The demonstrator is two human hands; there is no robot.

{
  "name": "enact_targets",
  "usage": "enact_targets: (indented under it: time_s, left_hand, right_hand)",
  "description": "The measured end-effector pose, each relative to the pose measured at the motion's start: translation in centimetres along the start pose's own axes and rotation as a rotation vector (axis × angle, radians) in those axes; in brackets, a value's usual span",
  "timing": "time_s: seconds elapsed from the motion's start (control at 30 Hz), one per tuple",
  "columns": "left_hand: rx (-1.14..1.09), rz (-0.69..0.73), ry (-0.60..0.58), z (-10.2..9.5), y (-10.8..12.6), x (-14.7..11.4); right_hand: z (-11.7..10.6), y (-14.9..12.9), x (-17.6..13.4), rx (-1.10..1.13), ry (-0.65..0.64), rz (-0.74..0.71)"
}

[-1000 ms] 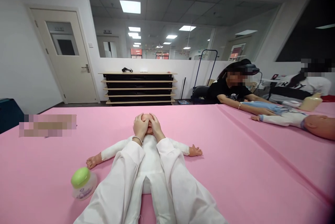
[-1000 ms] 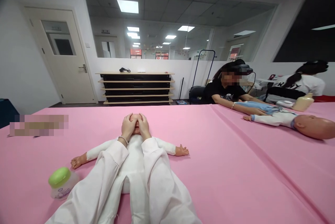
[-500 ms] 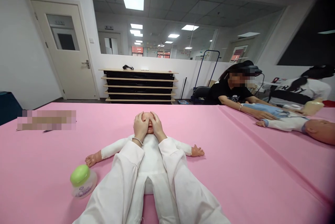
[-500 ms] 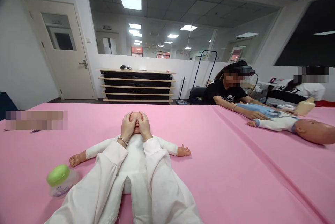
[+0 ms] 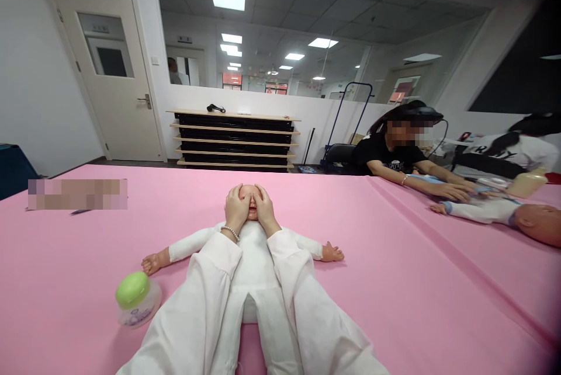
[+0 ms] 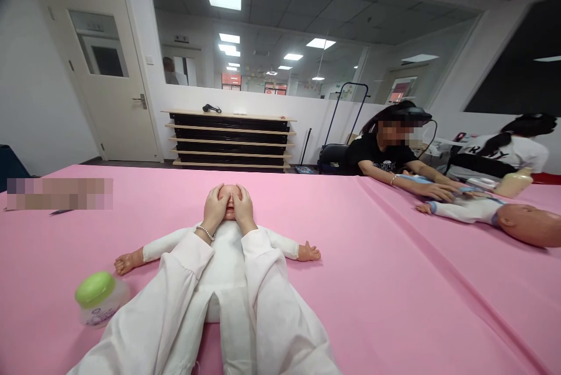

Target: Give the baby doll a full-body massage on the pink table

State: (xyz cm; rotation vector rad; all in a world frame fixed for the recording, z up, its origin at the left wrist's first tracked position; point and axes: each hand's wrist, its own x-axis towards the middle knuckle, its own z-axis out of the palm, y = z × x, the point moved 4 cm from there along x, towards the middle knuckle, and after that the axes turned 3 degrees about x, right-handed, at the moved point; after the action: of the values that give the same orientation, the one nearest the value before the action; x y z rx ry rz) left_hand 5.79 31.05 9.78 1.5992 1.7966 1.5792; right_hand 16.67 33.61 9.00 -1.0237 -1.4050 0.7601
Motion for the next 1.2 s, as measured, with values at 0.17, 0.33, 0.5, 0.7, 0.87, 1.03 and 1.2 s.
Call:
enact_targets:
  time_s: [0.17,0.33,0.5,0.7,0.87,1.03,1.2]
  left_hand:
    - [-0.03,-0.015,0.002,0.1,-0.3,0.2]
    - [-0.05,-0.032,-0.003,0.2,-0.4,0.3]
    - [-0.051,-0.018,0.0,0.1,-0.4,0.2]
    - [-0.015,0.015,0.001,0.2,-0.2,0.0]
    - [-0.017,0.013,0.0,0.2,-0.2,0.1]
    - [-0.02,-0.004,-0.008,0.4,-0.2,0.2]
    - [-0.039,-0.022,-0.011,0.4,-0.3,0.4]
  right_hand:
    - [0.0,0.2,0.1,0.014,0.02,0.039]
    - [0.0,0.3,0.2,0.028,0.018,0.051]
    - [-0.1,0.1,0.0,0.025,0.013,-0.003]
    - [-0.2,-0.2,-0.4,0.001,0.02,-0.053]
    - [-0.2,0.0,-0.2,-0.003,0.023,-0.031]
    - [-0.1,0.5,0.2,0.004,0.048,0.013]
    - [0.0,0.9,0.4,0.01,0.049,0.027]
